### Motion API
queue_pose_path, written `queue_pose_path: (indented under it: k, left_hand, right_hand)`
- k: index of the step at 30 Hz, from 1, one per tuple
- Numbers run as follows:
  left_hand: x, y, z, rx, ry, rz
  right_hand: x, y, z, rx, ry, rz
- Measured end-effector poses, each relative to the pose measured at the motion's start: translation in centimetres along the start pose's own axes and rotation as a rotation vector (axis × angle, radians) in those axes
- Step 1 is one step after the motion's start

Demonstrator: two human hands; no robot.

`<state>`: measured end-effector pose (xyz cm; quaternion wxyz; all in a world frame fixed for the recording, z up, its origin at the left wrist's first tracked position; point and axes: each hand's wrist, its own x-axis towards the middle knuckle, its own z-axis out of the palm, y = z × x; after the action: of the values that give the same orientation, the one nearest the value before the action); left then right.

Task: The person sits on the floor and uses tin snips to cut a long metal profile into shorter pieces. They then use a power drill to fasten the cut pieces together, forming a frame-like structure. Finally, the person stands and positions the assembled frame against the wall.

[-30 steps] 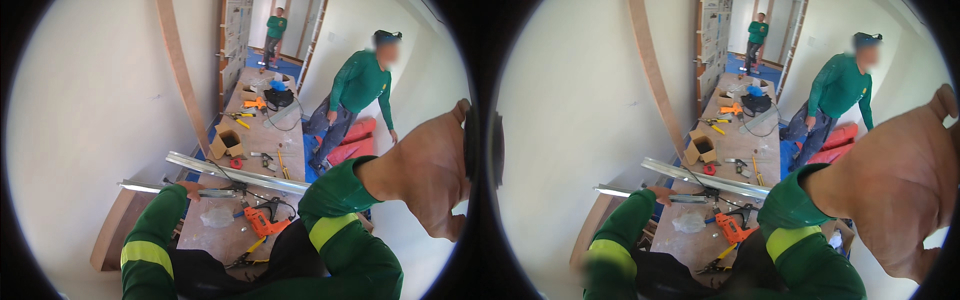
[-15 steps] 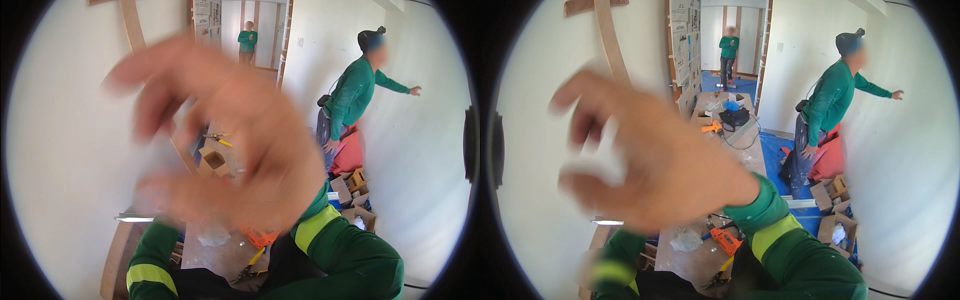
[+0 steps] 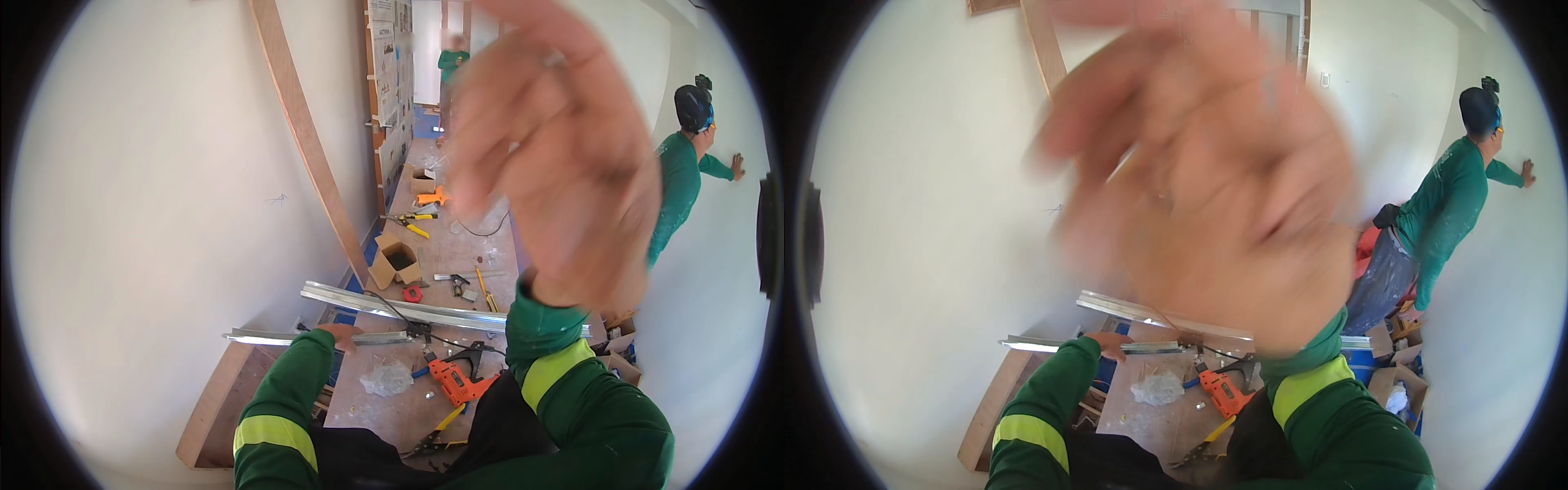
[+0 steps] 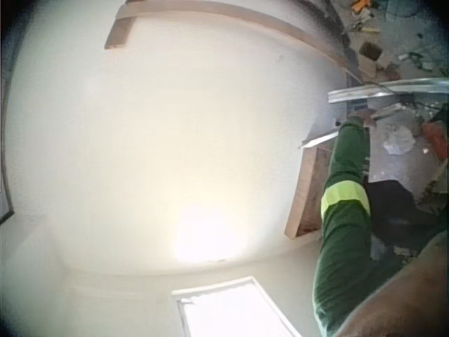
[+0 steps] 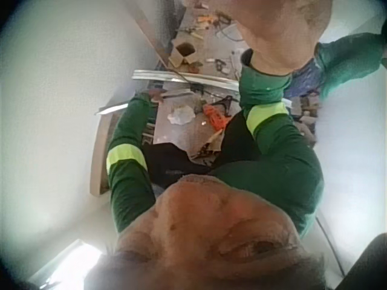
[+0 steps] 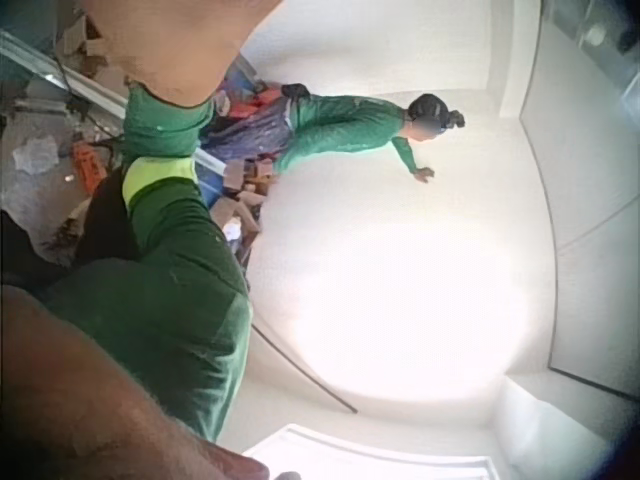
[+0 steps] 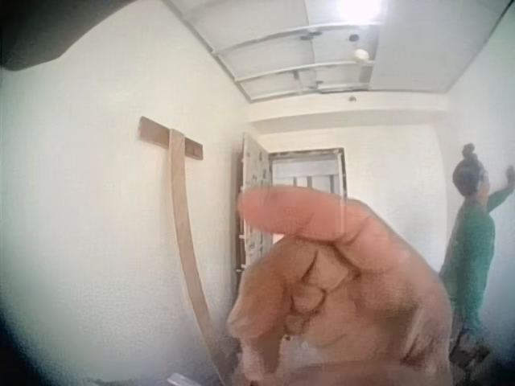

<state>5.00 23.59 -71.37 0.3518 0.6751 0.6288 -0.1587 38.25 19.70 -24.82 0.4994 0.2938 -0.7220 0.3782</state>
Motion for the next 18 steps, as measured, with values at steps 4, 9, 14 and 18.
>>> queue_pose_path:
  k: [4, 9, 14, 18]
  left_hand:
    - [0.3, -0.7, 1.0, 0.016, -0.053, -0.018]
    - [0.1, -0.4, 1.8, -0.012, -0.036, -0.016]
    - [0.6, 0.1, 1.6, -0.013, -0.04, -0.019]
    - [0.7, 1.0, 1.2, 0.0, -0.031, -0.011]
  right_hand:
    - [-1.4, -5.6, -5.4, 0.069, 0.245, -0.07]
    - [-2.6, -10.5, -7.9, 0.081, 0.289, -0.14]
    - [-2.2, -11.5, -6.5, 0.128, 0.305, -0.182]
    - [-2.3, -11.7, -7.2, 0.125, 0.326, -0.187]
